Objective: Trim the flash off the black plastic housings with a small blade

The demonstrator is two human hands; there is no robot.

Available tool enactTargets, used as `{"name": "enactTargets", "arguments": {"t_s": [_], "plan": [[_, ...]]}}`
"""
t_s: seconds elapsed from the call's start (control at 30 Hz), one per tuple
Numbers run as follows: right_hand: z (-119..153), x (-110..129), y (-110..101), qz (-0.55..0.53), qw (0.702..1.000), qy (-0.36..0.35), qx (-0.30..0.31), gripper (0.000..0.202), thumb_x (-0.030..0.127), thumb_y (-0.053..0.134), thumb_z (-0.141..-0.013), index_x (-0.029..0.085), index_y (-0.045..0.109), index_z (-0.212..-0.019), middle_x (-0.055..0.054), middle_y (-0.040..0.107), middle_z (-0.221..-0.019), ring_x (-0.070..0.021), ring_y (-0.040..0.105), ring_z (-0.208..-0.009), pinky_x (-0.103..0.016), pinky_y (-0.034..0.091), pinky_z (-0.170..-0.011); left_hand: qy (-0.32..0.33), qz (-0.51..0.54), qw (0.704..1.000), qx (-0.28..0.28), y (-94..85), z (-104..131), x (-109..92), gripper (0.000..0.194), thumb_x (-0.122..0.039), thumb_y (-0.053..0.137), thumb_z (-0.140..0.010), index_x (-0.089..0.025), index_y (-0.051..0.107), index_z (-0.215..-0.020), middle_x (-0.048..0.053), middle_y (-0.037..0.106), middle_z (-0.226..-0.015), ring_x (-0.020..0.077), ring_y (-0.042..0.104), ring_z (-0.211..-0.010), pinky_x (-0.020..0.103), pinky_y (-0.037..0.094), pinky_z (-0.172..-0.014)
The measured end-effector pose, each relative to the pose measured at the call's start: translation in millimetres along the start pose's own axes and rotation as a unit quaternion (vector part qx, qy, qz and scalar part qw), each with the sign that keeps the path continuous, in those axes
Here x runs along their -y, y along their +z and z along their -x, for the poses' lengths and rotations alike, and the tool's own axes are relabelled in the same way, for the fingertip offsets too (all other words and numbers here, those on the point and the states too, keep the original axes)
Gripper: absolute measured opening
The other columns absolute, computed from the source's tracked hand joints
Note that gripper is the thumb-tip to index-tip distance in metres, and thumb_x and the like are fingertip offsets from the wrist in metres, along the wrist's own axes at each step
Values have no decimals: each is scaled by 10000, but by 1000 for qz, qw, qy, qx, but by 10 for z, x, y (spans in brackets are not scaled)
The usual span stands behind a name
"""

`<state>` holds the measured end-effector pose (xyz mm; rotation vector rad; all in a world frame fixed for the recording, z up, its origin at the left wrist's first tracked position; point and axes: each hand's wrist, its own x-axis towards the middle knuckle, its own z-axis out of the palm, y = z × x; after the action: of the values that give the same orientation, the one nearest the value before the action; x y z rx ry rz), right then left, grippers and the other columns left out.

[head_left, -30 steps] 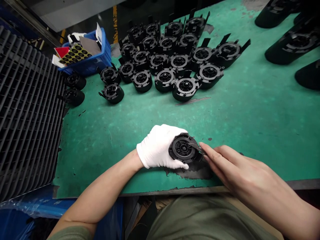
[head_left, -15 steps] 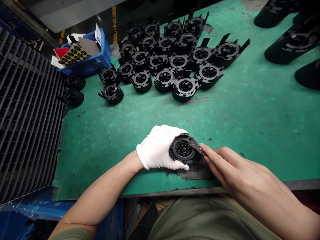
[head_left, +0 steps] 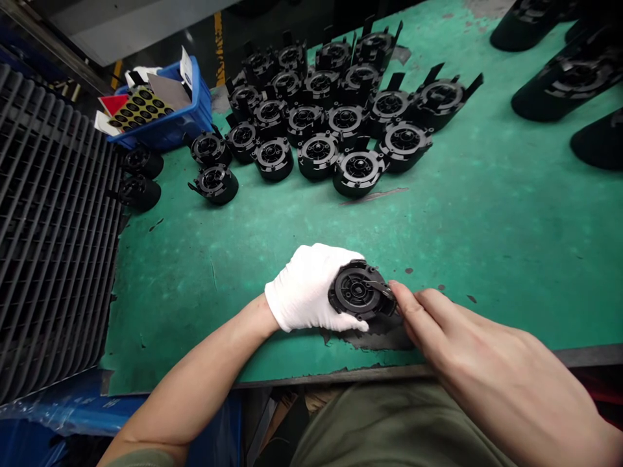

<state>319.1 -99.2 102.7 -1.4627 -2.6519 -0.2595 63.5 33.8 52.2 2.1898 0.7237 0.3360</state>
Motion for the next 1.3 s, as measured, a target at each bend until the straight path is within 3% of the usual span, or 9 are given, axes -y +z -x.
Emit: {"name": "enactTargets", "arguments": {"t_s": [0.2,0.43,0.63,0.87,1.07,1.3], "plan": [[-77,-4,-79,-2,1000,-21,9,632,-124,479,-891,-14,592,-1503,-33,675,-931,-163,730,-714,-291,549,-599,7,-3,1000,-13,21,10,11,633,-753,971,-820,-273,799,-1194,34,894,-1126,353,881,-1057,437,602,-852],[-41,-34,-23,-14,1000,-14,18,637,-130,477,-908,22,587,-1517,-29,705,-960,-155,745,-722,-280,555,-592,15,-2,1000,-19,27,15,32,649,-759,978,-818,-274,807,-1213,40,902,-1160,349,885,-1062,435,603,-857],[-57,-140,-24,-17,999,-45,11,614,-119,478,-922,22,577,-1511,-60,759,-1025,-169,790,-778,-289,601,-637,28,5,999,-23,17,16,37,708,-840,950,-838,-269,806,-1231,42,900,-1166,335,886,-1054,425,604,-865],[-99,-240,-17,-32,997,-72,9,598,-108,460,-936,27,599,-1501,-77,782,-1073,-182,824,-826,-305,617,-629,31,5,999,-17,4,10,29,671,-809,948,-856,-269,810,-1231,41,899,-1162,329,885,-1060,421,608,-889],[-157,-326,-28,-40,995,-93,10,605,-120,480,-888,29,643,-1452,-48,734,-1005,-167,759,-746,-315,574,-611,20,10,1000,-8,4,7,28,691,-819,948,-849,-258,820,-1232,59,900,-1164,340,885,-1077,419,613,-901],[-139,-425,8,-54,991,-120,29,628,-81,543,-912,34,638,-1522,-80,778,-1134,-173,751,-830,-306,596,-698,27,12,999,-19,11,2,50,720,-843,957,-822,-265,815,-1228,47,897,-1134,341,885,-1040,426,604,-874]]}}
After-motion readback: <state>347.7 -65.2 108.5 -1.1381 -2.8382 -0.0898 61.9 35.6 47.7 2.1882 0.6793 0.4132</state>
